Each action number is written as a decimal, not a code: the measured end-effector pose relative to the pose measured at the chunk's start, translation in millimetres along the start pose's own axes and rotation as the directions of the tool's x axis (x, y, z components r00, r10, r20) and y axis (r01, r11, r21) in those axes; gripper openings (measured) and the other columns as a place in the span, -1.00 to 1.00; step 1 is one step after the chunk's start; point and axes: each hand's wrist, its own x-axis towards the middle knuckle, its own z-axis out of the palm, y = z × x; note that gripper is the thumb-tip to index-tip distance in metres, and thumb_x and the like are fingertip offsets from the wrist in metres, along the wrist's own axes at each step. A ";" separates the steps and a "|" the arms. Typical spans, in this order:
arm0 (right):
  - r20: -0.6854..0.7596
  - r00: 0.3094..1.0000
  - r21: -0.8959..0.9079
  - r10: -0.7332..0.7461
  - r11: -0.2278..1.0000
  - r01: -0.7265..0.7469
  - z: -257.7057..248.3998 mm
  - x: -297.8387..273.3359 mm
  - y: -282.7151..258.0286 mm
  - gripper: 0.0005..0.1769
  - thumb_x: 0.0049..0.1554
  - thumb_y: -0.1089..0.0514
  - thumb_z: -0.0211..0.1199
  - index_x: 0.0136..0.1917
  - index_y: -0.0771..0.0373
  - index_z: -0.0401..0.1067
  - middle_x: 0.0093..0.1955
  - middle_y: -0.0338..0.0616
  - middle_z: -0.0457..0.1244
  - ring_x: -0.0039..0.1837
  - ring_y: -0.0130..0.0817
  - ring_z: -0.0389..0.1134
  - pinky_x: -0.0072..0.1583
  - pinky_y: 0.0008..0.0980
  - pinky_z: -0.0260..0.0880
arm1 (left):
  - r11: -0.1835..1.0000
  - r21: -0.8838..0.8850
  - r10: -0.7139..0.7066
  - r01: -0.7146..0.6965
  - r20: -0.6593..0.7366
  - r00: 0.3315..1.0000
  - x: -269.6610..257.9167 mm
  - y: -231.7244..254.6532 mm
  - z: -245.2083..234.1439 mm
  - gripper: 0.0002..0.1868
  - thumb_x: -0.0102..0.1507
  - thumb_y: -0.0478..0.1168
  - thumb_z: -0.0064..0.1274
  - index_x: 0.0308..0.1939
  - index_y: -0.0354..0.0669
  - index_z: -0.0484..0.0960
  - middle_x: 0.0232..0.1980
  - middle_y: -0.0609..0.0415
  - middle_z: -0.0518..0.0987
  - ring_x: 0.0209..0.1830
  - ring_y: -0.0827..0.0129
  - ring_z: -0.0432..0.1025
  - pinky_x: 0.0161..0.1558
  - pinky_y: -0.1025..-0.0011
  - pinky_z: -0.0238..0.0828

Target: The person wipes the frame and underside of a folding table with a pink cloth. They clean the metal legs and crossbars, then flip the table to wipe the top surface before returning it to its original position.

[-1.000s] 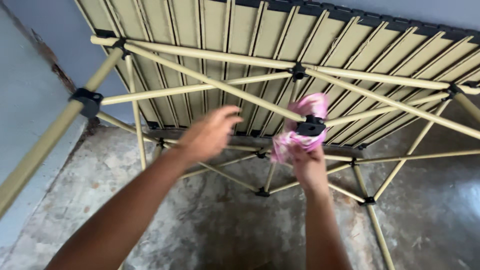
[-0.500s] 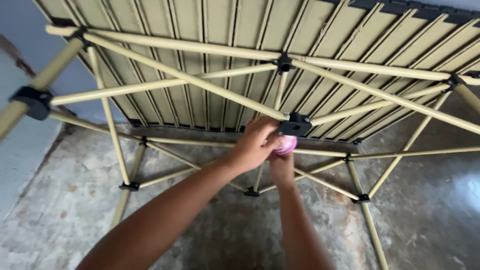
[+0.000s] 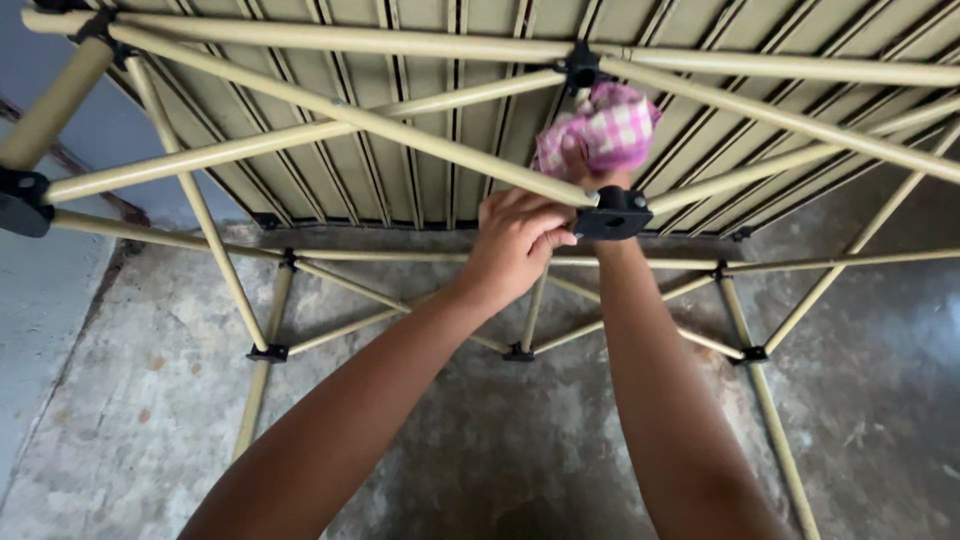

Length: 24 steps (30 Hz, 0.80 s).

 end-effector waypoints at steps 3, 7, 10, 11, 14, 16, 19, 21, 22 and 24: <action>0.312 0.829 -0.308 -0.464 0.776 0.550 -5.6 -50.0 33.8 -0.78 0.20 0.22 0.36 0.12 0.28 0.49 0.05 -0.05 0.37 0.13 -0.26 0.36 0.12 -0.27 0.38 | 0.998 -0.065 0.010 -0.010 0.006 1.000 3.0 -6.3 2.3 -0.77 0.16 -0.15 0.29 -0.13 -0.10 0.72 0.01 0.17 0.67 0.15 0.23 0.49 0.17 0.19 0.31; 0.075 0.997 0.030 0.036 0.999 -0.038 15.7 -125.5 45.1 -0.73 0.30 0.33 0.05 0.27 0.32 0.32 0.09 -0.08 0.28 0.10 -0.33 0.33 0.09 -0.38 0.41 | 0.996 -0.093 0.005 -0.006 -0.016 1.000 1.7 -7.4 2.0 -0.79 0.14 -0.17 0.29 -0.18 -0.13 0.75 -0.04 0.16 0.70 0.09 0.25 0.53 0.08 0.20 0.37; -0.001 0.989 0.039 0.148 0.988 -0.148 28.0 -169.1 36.7 -0.70 0.35 0.32 0.00 0.35 0.31 0.26 0.15 -0.05 0.26 0.15 -0.28 0.32 0.14 -0.33 0.39 | 0.995 -0.093 0.020 -0.022 -0.030 0.999 0.4 -6.4 2.8 -0.81 0.16 -0.21 0.28 -0.17 -0.15 0.74 -0.03 0.14 0.70 0.10 0.22 0.52 0.07 0.19 0.36; -0.035 0.984 0.058 0.172 0.984 -0.170 32.8 -184.3 34.5 -0.68 0.36 0.31 -0.01 0.37 0.31 0.24 0.18 -0.05 0.26 0.19 -0.27 0.33 0.16 -0.31 0.40 | 0.996 -0.092 0.011 -0.014 -0.034 0.999 -0.6 -5.9 3.0 -0.81 0.16 -0.21 0.28 -0.17 -0.15 0.74 -0.04 0.14 0.70 0.10 0.22 0.52 0.07 0.18 0.35; -0.094 0.988 -0.106 0.127 0.985 -0.136 48.7 -223.4 46.9 -0.62 0.34 0.28 0.02 0.41 0.35 0.23 0.28 0.05 0.26 0.30 -0.15 0.28 0.27 -0.18 0.29 | 0.994 -0.104 -0.017 0.014 -0.031 0.999 -1.2 -5.6 5.0 -0.80 0.17 -0.19 0.28 -0.15 -0.13 0.74 -0.05 0.16 0.70 0.08 0.25 0.52 0.07 0.20 0.35; -0.104 0.952 -0.275 0.286 0.912 -0.304 56.1 -250.6 67.6 -0.66 0.32 0.22 0.08 0.34 0.31 0.35 0.23 0.06 0.30 0.27 -0.11 0.31 0.25 -0.15 0.30 | 0.991 -0.127 -0.050 0.049 -0.001 0.999 -0.8 -5.6 5.2 -0.80 0.20 -0.16 0.28 -0.13 -0.11 0.74 -0.05 0.20 0.70 0.07 0.30 0.53 0.08 0.25 0.37; -0.096 0.978 -0.335 0.186 0.919 -0.207 60.7 -280.0 95.8 -0.66 0.26 0.23 0.13 0.29 0.32 0.42 0.21 0.11 0.33 0.25 -0.05 0.34 0.23 -0.12 0.31 | 0.995 -0.085 -0.054 0.051 -0.027 0.998 -1.2 -1.2 4.9 -0.81 0.17 -0.18 0.28 -0.16 -0.11 0.75 -0.09 0.17 0.71 0.01 0.25 0.54 0.00 0.22 0.34; -0.069 0.978 -0.300 0.199 0.931 -0.210 58.0 -294.2 100.9 -0.70 0.23 0.22 0.18 0.23 0.34 0.42 0.14 0.12 0.33 0.19 -0.03 0.36 0.17 -0.13 0.35 | 0.997 -0.067 -0.036 0.033 -0.040 0.999 -1.4 0.7 3.3 -0.81 0.18 -0.19 0.27 -0.15 -0.11 0.75 -0.10 0.16 0.71 -0.01 0.23 0.53 0.01 0.19 0.35; -0.051 0.953 -0.276 0.300 0.912 -0.302 56.9 -301.5 97.5 -0.73 0.23 0.20 0.23 0.17 0.34 0.42 0.07 0.12 0.33 0.12 -0.04 0.37 0.12 -0.15 0.39 | 0.998 -0.059 -0.026 0.023 -0.047 0.999 -1.1 1.7 2.2 -0.82 0.18 -0.20 0.27 -0.15 -0.12 0.75 -0.10 0.16 0.71 -0.02 0.22 0.53 0.01 0.18 0.36; 0.018 0.938 -0.300 0.346 0.897 -0.325 51.9 -301.6 85.4 -0.79 0.21 0.15 0.31 0.05 0.32 0.43 -0.05 0.07 0.33 0.03 -0.09 0.39 0.05 -0.19 0.44 | 0.994 -0.094 -0.061 0.058 -0.027 0.998 0.7 4.2 -0.5 -0.81 0.19 -0.18 0.27 -0.14 -0.10 0.76 -0.09 0.15 0.71 -0.03 0.24 0.53 0.02 0.19 0.40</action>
